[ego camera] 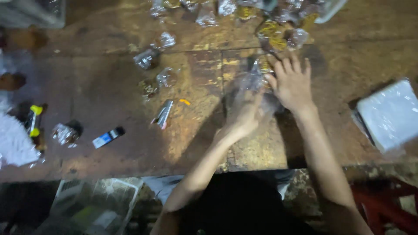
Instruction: Packaging individually wrapped gold-colored items into clear plastic bags.
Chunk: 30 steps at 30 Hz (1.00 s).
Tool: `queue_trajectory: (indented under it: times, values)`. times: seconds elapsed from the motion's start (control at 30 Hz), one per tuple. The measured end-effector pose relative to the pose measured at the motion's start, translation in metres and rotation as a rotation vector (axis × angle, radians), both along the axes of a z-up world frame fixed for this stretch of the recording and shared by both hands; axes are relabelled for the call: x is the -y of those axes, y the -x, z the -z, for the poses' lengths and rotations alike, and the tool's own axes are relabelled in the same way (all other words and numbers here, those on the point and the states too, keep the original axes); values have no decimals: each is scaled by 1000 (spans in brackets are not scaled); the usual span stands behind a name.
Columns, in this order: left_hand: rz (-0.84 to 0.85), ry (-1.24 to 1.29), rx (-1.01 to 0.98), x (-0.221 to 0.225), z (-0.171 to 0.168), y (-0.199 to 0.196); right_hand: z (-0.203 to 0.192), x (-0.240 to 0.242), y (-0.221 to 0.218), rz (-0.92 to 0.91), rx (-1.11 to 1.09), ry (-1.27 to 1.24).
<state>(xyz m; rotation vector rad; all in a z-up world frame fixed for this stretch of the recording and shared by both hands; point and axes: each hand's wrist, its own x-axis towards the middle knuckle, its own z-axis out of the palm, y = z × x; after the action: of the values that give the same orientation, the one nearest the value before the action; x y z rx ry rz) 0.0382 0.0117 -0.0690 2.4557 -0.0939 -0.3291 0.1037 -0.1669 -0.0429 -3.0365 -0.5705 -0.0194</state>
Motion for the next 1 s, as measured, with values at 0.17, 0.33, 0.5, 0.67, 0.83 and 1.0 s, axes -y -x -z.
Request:
queue_trajectory:
  times: [0.17, 0.33, 0.5, 0.67, 0.83, 1.0]
  values:
    - [628, 692, -294, -93, -143, 30, 12, 12, -2, -4, 8, -72]
    - [-97, -287, -23, -195, -42, -4, 13, 12, -4, -11, 13, -89]
    - [-274, -439, 419, -246, -14, -11, 17, 14, -7, -16, 41, -117]
    - [-390, -200, 740, -222, -13, -30, 13, 14, -9, -19, 1, -168]
    - [-56, -541, 620, -181, -17, -33, -19, 8, 3, 13, -133, -336]
    - [-192, -352, 449, -196, 10, -34, -63, -18, 81, 42, 89, -718]
